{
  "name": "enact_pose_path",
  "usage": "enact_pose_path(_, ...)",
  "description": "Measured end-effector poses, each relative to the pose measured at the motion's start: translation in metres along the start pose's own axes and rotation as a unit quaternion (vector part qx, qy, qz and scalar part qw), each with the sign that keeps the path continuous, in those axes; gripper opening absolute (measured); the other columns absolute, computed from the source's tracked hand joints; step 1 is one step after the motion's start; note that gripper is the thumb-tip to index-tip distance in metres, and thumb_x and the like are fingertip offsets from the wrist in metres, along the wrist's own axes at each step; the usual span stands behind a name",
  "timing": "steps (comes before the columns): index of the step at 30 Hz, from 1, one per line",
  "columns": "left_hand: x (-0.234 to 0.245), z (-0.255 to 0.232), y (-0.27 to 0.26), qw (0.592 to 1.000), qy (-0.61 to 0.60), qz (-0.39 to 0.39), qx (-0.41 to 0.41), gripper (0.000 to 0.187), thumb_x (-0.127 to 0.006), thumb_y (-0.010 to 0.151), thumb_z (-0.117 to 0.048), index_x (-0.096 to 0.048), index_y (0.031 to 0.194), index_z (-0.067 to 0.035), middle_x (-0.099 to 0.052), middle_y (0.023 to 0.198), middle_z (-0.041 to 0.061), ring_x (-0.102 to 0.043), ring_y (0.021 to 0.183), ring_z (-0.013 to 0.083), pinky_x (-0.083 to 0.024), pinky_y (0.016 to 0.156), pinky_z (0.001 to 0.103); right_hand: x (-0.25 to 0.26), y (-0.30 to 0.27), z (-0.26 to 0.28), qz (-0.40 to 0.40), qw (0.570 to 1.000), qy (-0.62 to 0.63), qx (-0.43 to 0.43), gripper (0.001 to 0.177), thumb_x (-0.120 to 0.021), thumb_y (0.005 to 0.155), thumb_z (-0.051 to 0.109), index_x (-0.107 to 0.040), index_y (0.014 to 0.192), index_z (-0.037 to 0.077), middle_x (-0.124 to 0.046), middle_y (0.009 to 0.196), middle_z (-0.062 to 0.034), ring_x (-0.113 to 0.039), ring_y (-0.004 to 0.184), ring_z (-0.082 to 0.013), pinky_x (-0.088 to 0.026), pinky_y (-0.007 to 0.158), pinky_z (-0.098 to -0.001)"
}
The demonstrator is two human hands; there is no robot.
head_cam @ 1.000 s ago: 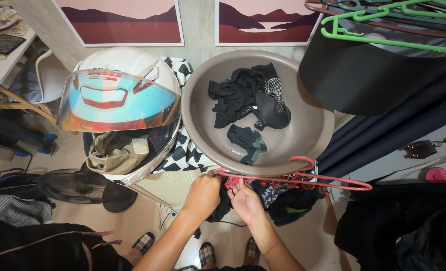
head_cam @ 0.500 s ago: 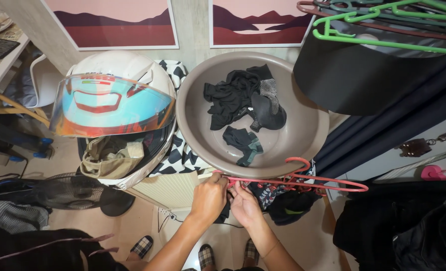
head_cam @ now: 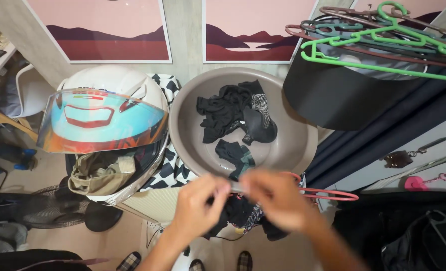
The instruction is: The person takes wet clothes from a basin and hangs them on a pink multi-clip hanger and a standard hanger. They handle socks, underwear, and a black shirt, securing each item with clips or by folding it over the hanger bar. The person moves between the basin and a nearby hanging area to place the hangers.
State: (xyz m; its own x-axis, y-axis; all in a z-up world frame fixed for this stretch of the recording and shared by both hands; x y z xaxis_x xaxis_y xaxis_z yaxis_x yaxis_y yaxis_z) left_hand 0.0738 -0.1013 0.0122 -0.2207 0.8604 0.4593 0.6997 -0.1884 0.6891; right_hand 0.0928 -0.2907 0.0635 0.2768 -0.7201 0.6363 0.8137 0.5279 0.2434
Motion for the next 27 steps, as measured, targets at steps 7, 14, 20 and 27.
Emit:
enact_pose_path(7, -0.016, 0.053, 0.027, 0.981, 0.158, 0.103, 0.049, 0.016, -0.067, 0.095, -0.029, -0.074, 0.088, -0.017, -0.070, 0.081, 0.003, -0.068, 0.087, 0.0263, -0.048, 0.093, 0.043, 0.005, 0.151, -0.097, 0.225, 0.906, -0.341, -0.115, 0.054, -0.088, 0.074, 0.032, -0.072, 0.124, 0.018, -0.077, 0.114, -0.0073, -0.072, 0.111, -0.0348, -0.058, 0.091, -0.0500)
enact_pose_path(14, -0.006, 0.054, 0.031, 0.980, 0.140, 0.111, 0.090, 0.017, -0.064, 0.097, -0.025, -0.072, 0.086, -0.014, -0.070, 0.080, 0.006, -0.070, 0.083, 0.0263, -0.050, 0.092, 0.040, -0.053, 0.174, -0.161, 0.404, 0.827, -0.374, -0.115, 0.074, -0.091, 0.072, 0.021, -0.062, 0.140, 0.018, -0.068, 0.130, -0.0226, -0.067, 0.121, -0.0398, -0.055, 0.101, -0.0507)
enact_pose_path(20, 0.011, 0.073, 0.086, 0.967, 0.188, 0.105, 0.134, 0.012, -0.061, 0.093, -0.011, -0.070, 0.101, -0.009, -0.066, 0.086, 0.011, -0.069, 0.090, 0.0340, -0.055, 0.084, 0.044, 0.051, 0.189, -0.048, 0.254, 0.943, -0.215, 0.007, 0.048, -0.072, 0.069, 0.011, -0.076, 0.116, 0.013, -0.076, 0.113, -0.0215, -0.066, 0.114, -0.0480, -0.052, 0.099, -0.0558)
enact_pose_path(27, -0.082, 0.174, 0.153, 0.877, 0.245, 0.341, 0.236, 0.048, -0.083, 0.079, -0.031, -0.068, 0.124, -0.022, -0.061, 0.127, 0.019, -0.068, 0.112, 0.0448, -0.056, 0.097, 0.053, 0.089, 0.166, -0.065, 0.230, 0.896, -0.354, -0.140, 0.054, -0.058, 0.071, 0.008, -0.076, 0.121, 0.021, -0.066, 0.122, -0.0176, -0.066, 0.115, -0.0441, -0.056, 0.099, -0.0515)
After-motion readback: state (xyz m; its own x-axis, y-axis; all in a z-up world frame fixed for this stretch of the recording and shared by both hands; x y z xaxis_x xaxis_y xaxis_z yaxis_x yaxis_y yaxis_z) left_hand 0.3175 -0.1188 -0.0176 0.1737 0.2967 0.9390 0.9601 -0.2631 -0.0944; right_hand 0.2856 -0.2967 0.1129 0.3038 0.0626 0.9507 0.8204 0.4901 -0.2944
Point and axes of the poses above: each hand's wrist, its own y-axis towards the middle knuckle, its own x-axis out of the back of the hand, z = x × y, the point moved 2 cm from there along y, towards the middle knuckle
